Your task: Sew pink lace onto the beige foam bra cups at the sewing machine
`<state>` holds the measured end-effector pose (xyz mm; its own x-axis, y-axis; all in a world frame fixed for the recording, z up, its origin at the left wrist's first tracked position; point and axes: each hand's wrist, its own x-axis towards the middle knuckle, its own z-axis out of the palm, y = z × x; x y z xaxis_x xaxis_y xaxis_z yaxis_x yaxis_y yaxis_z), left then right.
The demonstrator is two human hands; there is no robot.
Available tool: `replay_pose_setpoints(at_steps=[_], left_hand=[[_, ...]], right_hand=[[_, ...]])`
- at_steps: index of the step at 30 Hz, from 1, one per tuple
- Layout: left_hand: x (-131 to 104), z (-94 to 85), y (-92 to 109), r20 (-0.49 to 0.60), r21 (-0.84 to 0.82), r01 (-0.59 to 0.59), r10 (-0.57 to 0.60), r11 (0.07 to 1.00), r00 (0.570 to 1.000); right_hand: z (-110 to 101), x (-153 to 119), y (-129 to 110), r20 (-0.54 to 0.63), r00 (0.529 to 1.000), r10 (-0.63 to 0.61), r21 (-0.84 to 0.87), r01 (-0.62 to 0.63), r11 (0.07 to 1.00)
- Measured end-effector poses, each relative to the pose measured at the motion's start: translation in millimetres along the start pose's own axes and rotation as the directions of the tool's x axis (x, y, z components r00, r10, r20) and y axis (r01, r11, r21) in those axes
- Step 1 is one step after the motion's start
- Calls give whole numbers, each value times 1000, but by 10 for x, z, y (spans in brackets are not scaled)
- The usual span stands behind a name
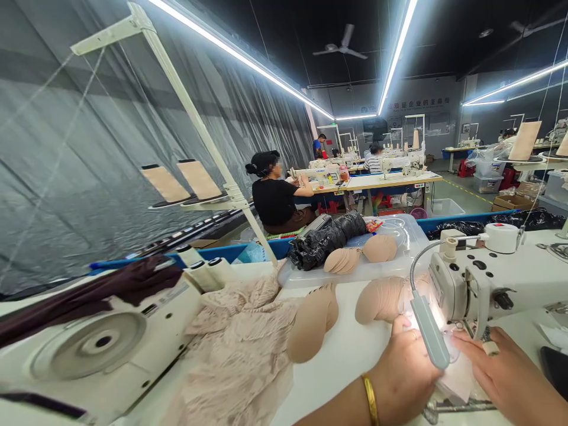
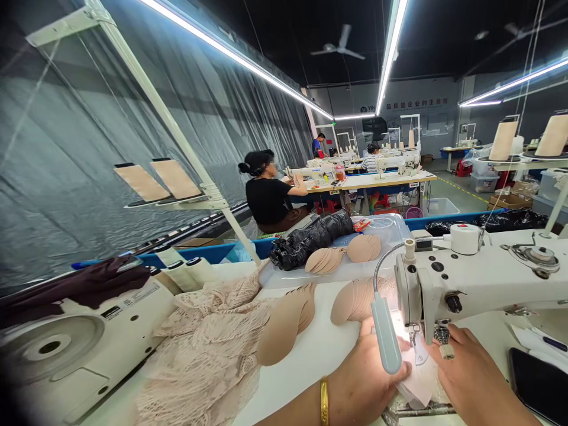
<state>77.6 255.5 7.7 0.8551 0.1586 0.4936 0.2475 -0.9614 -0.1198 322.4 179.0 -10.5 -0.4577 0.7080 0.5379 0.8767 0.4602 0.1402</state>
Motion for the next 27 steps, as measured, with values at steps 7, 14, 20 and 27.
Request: replay_pose_setpoints(at_steps=[7, 14, 20, 27], left_hand=[[4, -38, -23, -22, -83, 39, -41, 996, 999], [29, -51, 7, -126, -115, 31, -46, 993, 991], [38, -35, 27, -63, -22, 17, -19, 1000, 998], [49, -81, 47, -30, -68, 76, -78, 995, 997]], right_hand=[[107, -129, 88, 9, 1000, 28, 40, -29, 999], [177, -152, 102, -6, 998, 56, 78, -55, 995], [155, -141, 83, -21, 998, 64, 66, -62, 996], [54, -135, 44, 3, 995, 103, 147, -102, 984]])
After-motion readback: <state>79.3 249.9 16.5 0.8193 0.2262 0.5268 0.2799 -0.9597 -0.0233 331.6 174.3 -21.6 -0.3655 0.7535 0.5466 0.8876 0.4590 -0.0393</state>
